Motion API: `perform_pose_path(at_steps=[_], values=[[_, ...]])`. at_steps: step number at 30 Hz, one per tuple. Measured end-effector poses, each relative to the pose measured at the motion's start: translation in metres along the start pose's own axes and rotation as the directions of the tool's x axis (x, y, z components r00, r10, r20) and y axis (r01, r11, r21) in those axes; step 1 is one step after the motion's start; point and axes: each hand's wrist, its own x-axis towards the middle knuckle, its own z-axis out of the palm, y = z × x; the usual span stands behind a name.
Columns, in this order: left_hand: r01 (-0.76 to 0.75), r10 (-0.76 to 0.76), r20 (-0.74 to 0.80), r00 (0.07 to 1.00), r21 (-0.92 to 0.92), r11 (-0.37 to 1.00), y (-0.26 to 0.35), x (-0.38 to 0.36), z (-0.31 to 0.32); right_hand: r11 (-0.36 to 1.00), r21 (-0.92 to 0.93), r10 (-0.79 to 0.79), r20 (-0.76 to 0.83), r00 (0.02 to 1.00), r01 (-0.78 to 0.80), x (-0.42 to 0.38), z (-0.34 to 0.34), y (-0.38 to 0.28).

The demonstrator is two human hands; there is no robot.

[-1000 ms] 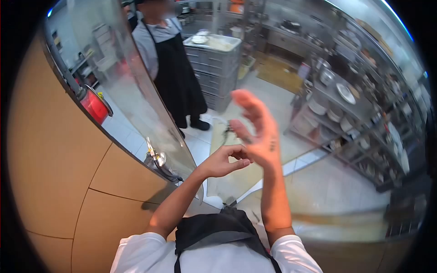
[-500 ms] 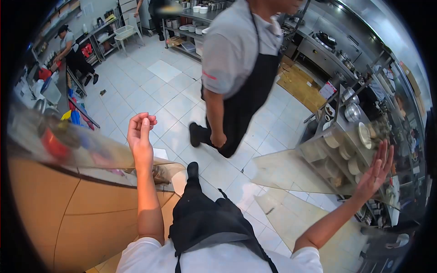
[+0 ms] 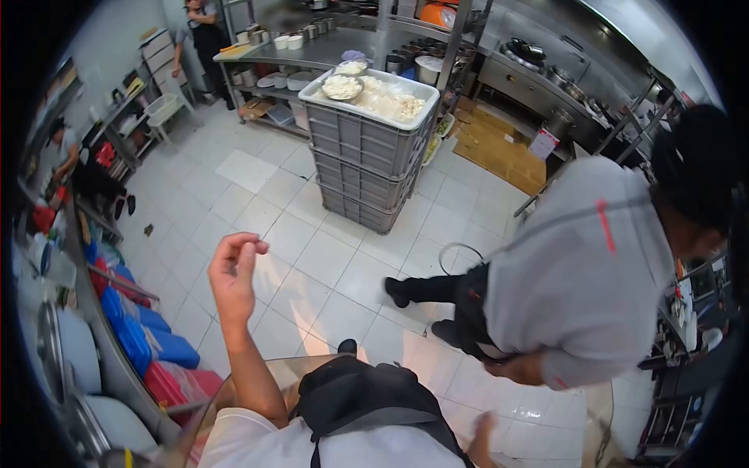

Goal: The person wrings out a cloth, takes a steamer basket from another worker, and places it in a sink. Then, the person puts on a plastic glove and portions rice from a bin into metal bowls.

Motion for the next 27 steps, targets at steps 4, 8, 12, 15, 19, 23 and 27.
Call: perform_pose_path(at_steps=[4,8,12,15,19,23,27], values=[[-0.013,0.026,-0.096,0.995,0.130,0.991,-0.035,0.062,-0.020,0.963,-0.009,0.256,0.324,0.911,-0.268,-0.115,0.091,0.002],[0.010,0.003,-0.096,0.995,0.134,0.991,-0.075,0.123,-0.013,0.911,0.012,0.364,0.443,0.819,-0.412,-0.171,0.142,-0.034],[0.098,-0.097,-0.018,0.995,0.068,0.993,-0.123,0.181,0.023,0.890,0.024,0.389,0.479,0.787,-0.454,-0.178,0.175,-0.097],[0.140,-0.139,-0.011,0.990,0.075,0.987,-0.151,0.208,0.055,0.931,0.038,0.307,0.456,0.836,-0.362,-0.152,0.195,-0.167],[0.234,-0.243,0.105,0.964,0.094,0.968,-0.206,0.229,0.077,0.971,0.033,0.190,0.497,0.847,-0.237,-0.103,0.263,-0.272],[0.383,-0.432,0.110,0.895,0.306,0.872,-0.241,0.246,0.077,0.987,-0.044,0.147,0.615,0.775,-0.152,-0.081,0.362,-0.378],[0.435,-0.470,0.004,0.882,0.376,0.818,-0.263,0.279,0.073,0.972,0.012,-0.165,0.751,0.640,0.237,-0.079,0.466,-0.507]])
